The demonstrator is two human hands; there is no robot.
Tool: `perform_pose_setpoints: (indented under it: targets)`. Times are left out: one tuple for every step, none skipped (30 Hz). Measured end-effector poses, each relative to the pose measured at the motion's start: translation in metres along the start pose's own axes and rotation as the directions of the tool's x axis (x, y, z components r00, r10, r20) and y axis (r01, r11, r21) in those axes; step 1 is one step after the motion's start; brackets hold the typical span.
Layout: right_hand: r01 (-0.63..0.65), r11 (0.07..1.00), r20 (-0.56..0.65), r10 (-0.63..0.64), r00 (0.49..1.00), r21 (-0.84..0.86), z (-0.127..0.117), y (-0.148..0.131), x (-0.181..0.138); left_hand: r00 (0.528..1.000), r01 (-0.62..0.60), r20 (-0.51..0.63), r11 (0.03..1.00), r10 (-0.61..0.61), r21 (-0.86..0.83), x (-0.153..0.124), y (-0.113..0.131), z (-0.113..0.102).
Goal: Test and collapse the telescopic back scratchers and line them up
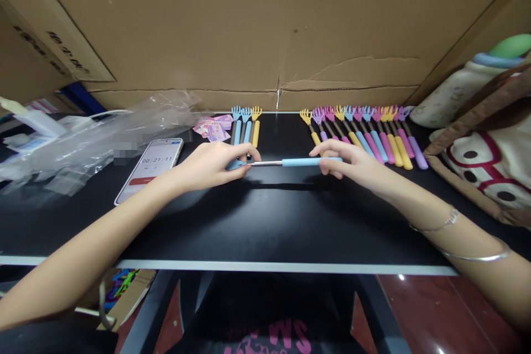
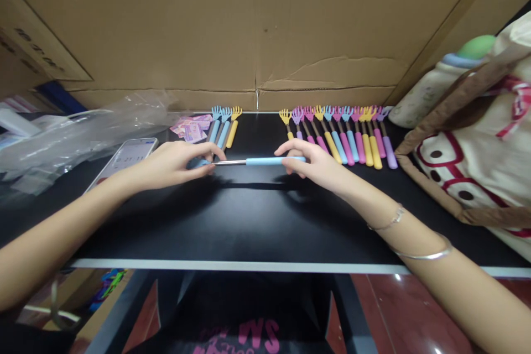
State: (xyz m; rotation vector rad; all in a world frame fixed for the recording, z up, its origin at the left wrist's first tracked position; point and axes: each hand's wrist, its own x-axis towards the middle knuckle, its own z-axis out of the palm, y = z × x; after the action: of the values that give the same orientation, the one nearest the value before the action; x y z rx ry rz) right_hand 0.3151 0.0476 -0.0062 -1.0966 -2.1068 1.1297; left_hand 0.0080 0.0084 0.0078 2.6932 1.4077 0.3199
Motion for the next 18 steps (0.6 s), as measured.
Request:
perform_pose_setpoints:
  targets:
    - [-0.002, 1.000, -0.009, 0.002, 1.000, -0.007, -0.0011, -0.0005, 0.0001, 1.000, -0.003, 0.003, 1.000, 0.003, 0.003, 0.0000, 0.0000, 0.0005]
    - [-0.001, 1.000, -0.015, 0.001, 1.000, -0.012, -0.0019, -0.0010, 0.0000, 1.000, -0.006, -0.003, 1.000, 0.006, 0.012, -0.0001, 0.0004, 0.0011]
    - [0.003, 1.000, -0.015, -0.003, 1.000, -0.012, -0.0022, -0.0014, -0.0002, 1.000, -0.007, -0.019, 1.000, 0.007, 0.030, -0.0004, 0.0010, 0.0016]
    - [0.008, 1.000, -0.008, -0.009, 1.000, -0.008, -0.0022, -0.0015, -0.0006, 0.999, -0.008, -0.041, 0.999, 0.010, 0.054, -0.0007, 0.0016, 0.0021]
    - [0.017, 1.000, 0.005, -0.017, 1.000, -0.001, -0.0019, -0.0012, -0.0010, 0.998, -0.009, -0.065, 0.996, 0.014, 0.083, -0.0012, 0.0022, 0.0027]
    - [0.027, 1.000, 0.020, -0.028, 0.999, 0.006, -0.0014, -0.0004, -0.0015, 0.996, -0.011, -0.087, 0.993, 0.021, 0.115, -0.0016, 0.0026, 0.0032]
    - [0.038, 0.999, 0.039, -0.039, 0.999, 0.013, -0.0008, 0.0006, -0.0019, 0.994, -0.016, -0.104, 0.989, 0.031, 0.146, -0.0021, 0.0027, 0.0039]
    - [0.049, 0.999, 0.057, -0.050, 0.997, 0.021, -0.0003, 0.0019, -0.0023, 0.992, -0.022, -0.115, 0.985, 0.042, 0.172, -0.0025, 0.0026, 0.0047]
    - [0.057, 0.998, 0.071, -0.058, 0.996, 0.027, 0.0002, 0.0033, -0.0026, 0.991, -0.028, -0.122, 0.981, 0.052, 0.191, -0.0028, 0.0021, 0.0056]
    - [0.060, 0.998, 0.080, -0.063, 0.995, 0.034, 0.0006, 0.0044, -0.0030, 0.990, -0.035, -0.126, 0.979, 0.061, 0.202, -0.0030, 0.0015, 0.0066]
    - [0.060, 0.997, 0.087, -0.063, 0.994, 0.042, 0.0009, 0.0053, -0.0033, 0.989, -0.041, -0.129, 0.977, 0.069, 0.208, -0.0030, 0.0007, 0.0075]
    - [0.054, 0.997, 0.093, -0.059, 0.994, 0.053, 0.0011, 0.0058, -0.0035, 0.988, -0.047, -0.131, 0.976, 0.076, 0.211, -0.0029, 0.0000, 0.0084]
    - [0.047, 0.997, 0.101, -0.053, 0.993, 0.065, 0.0011, 0.0060, -0.0038, 0.987, -0.051, -0.135, 0.975, 0.081, 0.214, -0.0027, -0.0008, 0.0091]
    - [0.039, 0.996, 0.110, -0.048, 0.993, 0.080, 0.0011, 0.0059, -0.0040, 0.986, -0.054, -0.143, 0.975, 0.086, 0.218, -0.0024, -0.0013, 0.0096]
    - [0.031, 0.995, 0.120, -0.042, 0.992, 0.094, 0.0010, 0.0057, -0.0042, 0.984, -0.056, -0.152, 0.974, 0.091, 0.221, -0.0021, -0.0018, 0.0099]
    - [0.023, 0.994, 0.128, -0.037, 0.991, 0.108, 0.0009, 0.0054, -0.0043, 0.982, -0.058, -0.161, 0.973, 0.096, 0.222, -0.0018, -0.0022, 0.0100]
    - [0.014, 0.993, 0.134, -0.030, 0.991, 0.120, 0.0008, 0.0051, -0.0044, 0.980, -0.061, -0.171, 0.973, 0.100, 0.222, -0.0016, -0.0025, 0.0101]
    - [0.005, 0.992, 0.138, -0.023, 0.990, 0.129, 0.0006, 0.0050, -0.0045, 0.978, -0.064, -0.180, 0.973, 0.105, 0.220, -0.0015, -0.0028, 0.0101]
